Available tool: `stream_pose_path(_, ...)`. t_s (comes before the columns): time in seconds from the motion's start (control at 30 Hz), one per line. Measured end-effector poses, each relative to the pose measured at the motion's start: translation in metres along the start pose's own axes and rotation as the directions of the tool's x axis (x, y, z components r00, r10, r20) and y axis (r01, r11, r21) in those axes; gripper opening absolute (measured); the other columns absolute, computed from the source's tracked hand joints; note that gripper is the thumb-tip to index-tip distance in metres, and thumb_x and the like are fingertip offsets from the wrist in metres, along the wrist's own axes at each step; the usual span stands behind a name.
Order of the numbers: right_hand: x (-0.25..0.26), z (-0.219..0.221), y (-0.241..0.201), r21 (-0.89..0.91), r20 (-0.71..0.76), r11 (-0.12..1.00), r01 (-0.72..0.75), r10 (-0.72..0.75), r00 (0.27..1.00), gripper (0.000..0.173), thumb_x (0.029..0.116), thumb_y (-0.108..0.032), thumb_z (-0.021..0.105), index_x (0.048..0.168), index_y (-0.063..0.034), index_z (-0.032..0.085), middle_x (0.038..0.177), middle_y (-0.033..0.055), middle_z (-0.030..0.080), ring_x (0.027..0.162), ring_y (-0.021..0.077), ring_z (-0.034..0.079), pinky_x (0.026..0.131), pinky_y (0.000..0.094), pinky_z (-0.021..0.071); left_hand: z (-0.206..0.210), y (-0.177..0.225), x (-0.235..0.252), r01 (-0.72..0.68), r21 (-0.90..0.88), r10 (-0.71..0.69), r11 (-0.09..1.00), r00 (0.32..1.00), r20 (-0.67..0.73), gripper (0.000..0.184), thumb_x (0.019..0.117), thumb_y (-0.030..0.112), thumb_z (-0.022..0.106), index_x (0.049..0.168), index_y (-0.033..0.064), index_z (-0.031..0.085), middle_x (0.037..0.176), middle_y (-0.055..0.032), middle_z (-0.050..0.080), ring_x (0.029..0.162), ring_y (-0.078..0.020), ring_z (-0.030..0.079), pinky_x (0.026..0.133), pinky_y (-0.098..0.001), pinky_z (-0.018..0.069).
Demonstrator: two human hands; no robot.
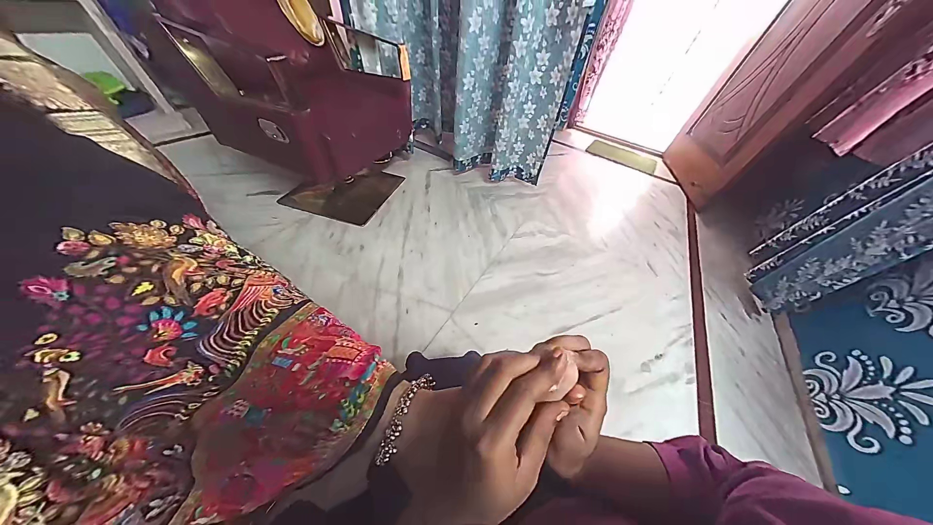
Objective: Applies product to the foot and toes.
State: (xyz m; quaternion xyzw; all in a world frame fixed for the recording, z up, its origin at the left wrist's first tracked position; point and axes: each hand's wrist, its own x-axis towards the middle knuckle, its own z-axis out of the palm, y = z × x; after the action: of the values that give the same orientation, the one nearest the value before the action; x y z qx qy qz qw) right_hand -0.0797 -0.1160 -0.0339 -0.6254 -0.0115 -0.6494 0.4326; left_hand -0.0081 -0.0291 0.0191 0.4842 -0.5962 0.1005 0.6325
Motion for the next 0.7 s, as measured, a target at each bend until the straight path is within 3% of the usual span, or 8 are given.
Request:
stream_pose_path(0.07,0.003,0.004,0.0,0.01,-0.01,1.0,0.019,-0.019,1.0,0.03,0.1095,-0.037,0.045,0.125,-0.0137,0.057,0.117,-0.0006,0.062,0.105,0.0047,0.064,0.09,0.0205,0.0557,0.001,-0.003,-0.001,0.008,-0.045,-0.011,0.999,0.997,-0.083,0.019,0.0968,0.022,0.069,0.103,0.0033,0.07,0.102,-0.0063,0.067,0.104,-0.0073,0.064,0.094,-0.0156,0.0514)
stream_pose_path(0.1,0.007,0.007,-0.003,0.02,-0.017,0.999,0.028,-0.027,0.999,0.027,0.1093,-0.035,0.046,0.124,-0.0161,0.058,0.117,-0.003,0.061,0.106,0.003,0.063,0.09,0.0186,0.0545,0.002,-0.003,-0.002,0.004,-0.052,-0.01,0.999,0.995,-0.102,0.018,0.0957,0.021,0.07,0.1,0.0035,0.07,0.101,-0.0059,0.068,0.103,-0.0072,0.064,0.094,-0.0156,0.0518)
stream_pose_path(0.17,0.017,0.013,-0.016,0.032,-0.027,0.999,0.017,-0.016,1.0,0.02,0.1078,-0.034,0.049,0.121,-0.0233,0.06,0.118,-0.0102,0.061,0.106,-0.0025,0.06,0.09,0.0126,0.0498,0.001,-0.002,-0.001,-0.01,-0.027,0.008,1.0,0.996,-0.083,0.021,0.0986,0.022,0.067,0.107,0.0039,0.072,0.106,-0.0059,0.07,0.107,-0.0078,0.064,0.097,-0.0165,0.0497)
stream_pose_path(0.27,0.012,0.011,-0.014,-0.001,-0.036,1.0,0.015,-0.015,0.999,0.022,0.1083,-0.035,0.048,0.121,-0.02,0.059,0.117,-0.0097,0.061,0.106,-0.0034,0.061,0.09,0.0131,0.0514,0.001,0.002,-0.002,-0.027,0.065,0.026,0.998,1.0,0.015,0.033,0.1062,0.027,0.053,0.126,0.0063,0.069,0.124,-0.0054,0.071,0.117,-0.0104,0.061,0.104,-0.02,0.0439)
stream_pose_path(0.33,0.001,0.007,-0.002,0.03,-0.046,0.999,0.027,-0.026,0.999,0.029,0.1092,-0.035,0.047,0.126,-0.0144,0.058,0.118,-0.0027,0.062,0.105,0.0027,0.064,0.09,0.019,0.0551,0.002,0.002,-0.003,-0.015,0.033,0.015,0.999,1.0,-0.005,0.029,0.1039,0.025,0.058,0.121,0.0062,0.071,0.117,-0.005,0.071,0.115,-0.01,0.061,0.103,-0.019,0.0459)
stream_pose_path(0.43,0.009,0.009,-0.01,0.024,-0.033,0.999,0.04,-0.04,0.999,0.029,0.1099,-0.038,0.043,0.126,-0.0184,0.059,0.115,-0.0069,0.062,0.102,-0.001,0.064,0.088,0.0166,0.0549,0.004,0.001,-0.004,-0.023,-0.015,0.021,1.0,0.994,-0.11,0.017,0.0958,0.019,0.07,0.102,0.0047,0.074,0.101,-0.0045,0.071,0.106,-0.0085,0.064,0.096,-0.0168,0.0499)
stream_pose_path(0.6,0.007,0.008,-0.016,0.007,-0.003,1.0,0.029,-0.029,1.0,0.022,0.1089,-0.033,0.048,0.122,-0.0201,0.059,0.113,-0.0099,0.061,0.104,-0.0039,0.061,0.09,0.0143,0.0521,0.0,0.009,-0.006,-0.078,0.069,0.078,0.994,0.997,0.007,0.027,0.1058,0.019,0.054,0.124,0.0053,0.07,0.125,-0.0078,0.071,0.118,-0.0138,0.062,0.106,-0.0232,0.0449)
stream_pose_path(0.7,0.007,0.008,-0.015,0.058,-0.021,0.998,0.029,-0.028,0.999,0.019,0.1085,-0.03,0.049,0.119,-0.02,0.061,0.11,-0.0091,0.062,0.102,-0.0021,0.062,0.088,0.016,0.0526,0.0,0.008,-0.006,-0.053,-0.013,0.052,0.999,0.996,-0.074,0.018,0.0979,0.015,0.067,0.11,0.0038,0.074,0.106,-0.0074,0.072,0.106,-0.0117,0.064,0.098,-0.0199,0.0486)
